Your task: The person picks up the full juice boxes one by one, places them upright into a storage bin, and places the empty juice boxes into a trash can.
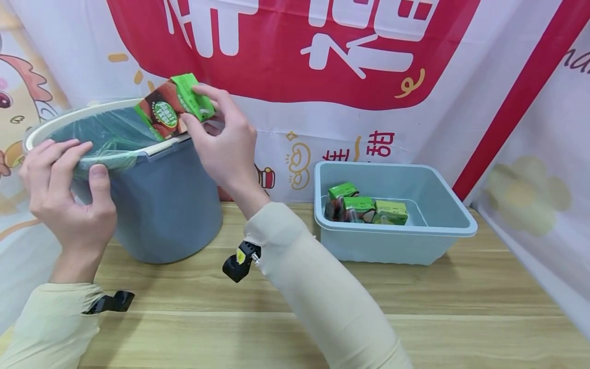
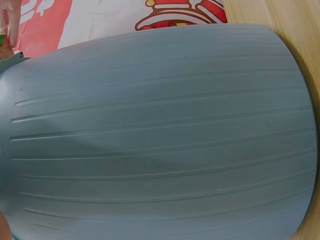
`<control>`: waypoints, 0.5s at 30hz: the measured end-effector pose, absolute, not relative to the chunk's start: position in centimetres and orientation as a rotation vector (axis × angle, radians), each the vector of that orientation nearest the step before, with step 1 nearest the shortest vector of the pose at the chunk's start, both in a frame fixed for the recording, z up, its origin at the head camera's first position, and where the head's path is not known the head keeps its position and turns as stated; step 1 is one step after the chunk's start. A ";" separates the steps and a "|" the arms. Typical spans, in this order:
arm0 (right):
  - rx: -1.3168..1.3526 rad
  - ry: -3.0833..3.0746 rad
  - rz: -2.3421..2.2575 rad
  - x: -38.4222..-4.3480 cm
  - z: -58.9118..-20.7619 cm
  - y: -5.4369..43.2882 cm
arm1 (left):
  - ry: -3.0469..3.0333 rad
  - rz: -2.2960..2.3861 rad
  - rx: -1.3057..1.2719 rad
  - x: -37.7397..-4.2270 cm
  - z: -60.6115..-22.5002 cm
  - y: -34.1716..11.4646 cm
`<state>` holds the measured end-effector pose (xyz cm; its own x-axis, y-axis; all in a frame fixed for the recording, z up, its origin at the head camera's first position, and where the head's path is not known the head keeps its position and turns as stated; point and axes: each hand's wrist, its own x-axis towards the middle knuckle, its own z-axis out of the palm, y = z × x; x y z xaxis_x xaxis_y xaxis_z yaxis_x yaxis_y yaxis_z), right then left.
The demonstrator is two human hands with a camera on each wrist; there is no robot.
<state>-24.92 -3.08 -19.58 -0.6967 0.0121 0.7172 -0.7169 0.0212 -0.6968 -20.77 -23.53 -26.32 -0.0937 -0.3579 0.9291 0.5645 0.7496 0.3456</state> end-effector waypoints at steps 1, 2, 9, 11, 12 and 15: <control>0.726 -1.771 1.718 -25.0 -19.8 -3.2 | -1.479 -0.777 -0.176 -20.7 -26.3 -23.5; 0.736 -1.782 1.706 -25.0 -19.9 -3.3 | -1.482 -0.777 -0.175 -20.7 -26.3 -23.5; 0.813 -1.909 1.590 -25.2 -20.2 -4.3 | -1.470 -0.783 -0.176 -20.7 -26.2 -23.5; 0.829 -1.947 1.548 -25.2 -20.3 -4.5 | -1.472 -0.782 -0.176 -20.6 -26.2 -23.4; 0.834 -1.962 1.532 -25.3 -20.3 -4.5 | -1.472 -0.782 -0.177 -20.7 -26.2 -23.4; 0.838 -2.003 1.472 -25.4 -20.5 -4.7 | -1.472 -0.783 -0.182 -20.7 -26.3 -23.3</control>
<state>-25.45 -4.69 -20.51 -0.6781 -0.1782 0.7130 -0.7337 0.2208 -0.6426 -20.73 -23.34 -26.28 -0.0930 -0.3591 0.9286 0.5693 0.7460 0.3455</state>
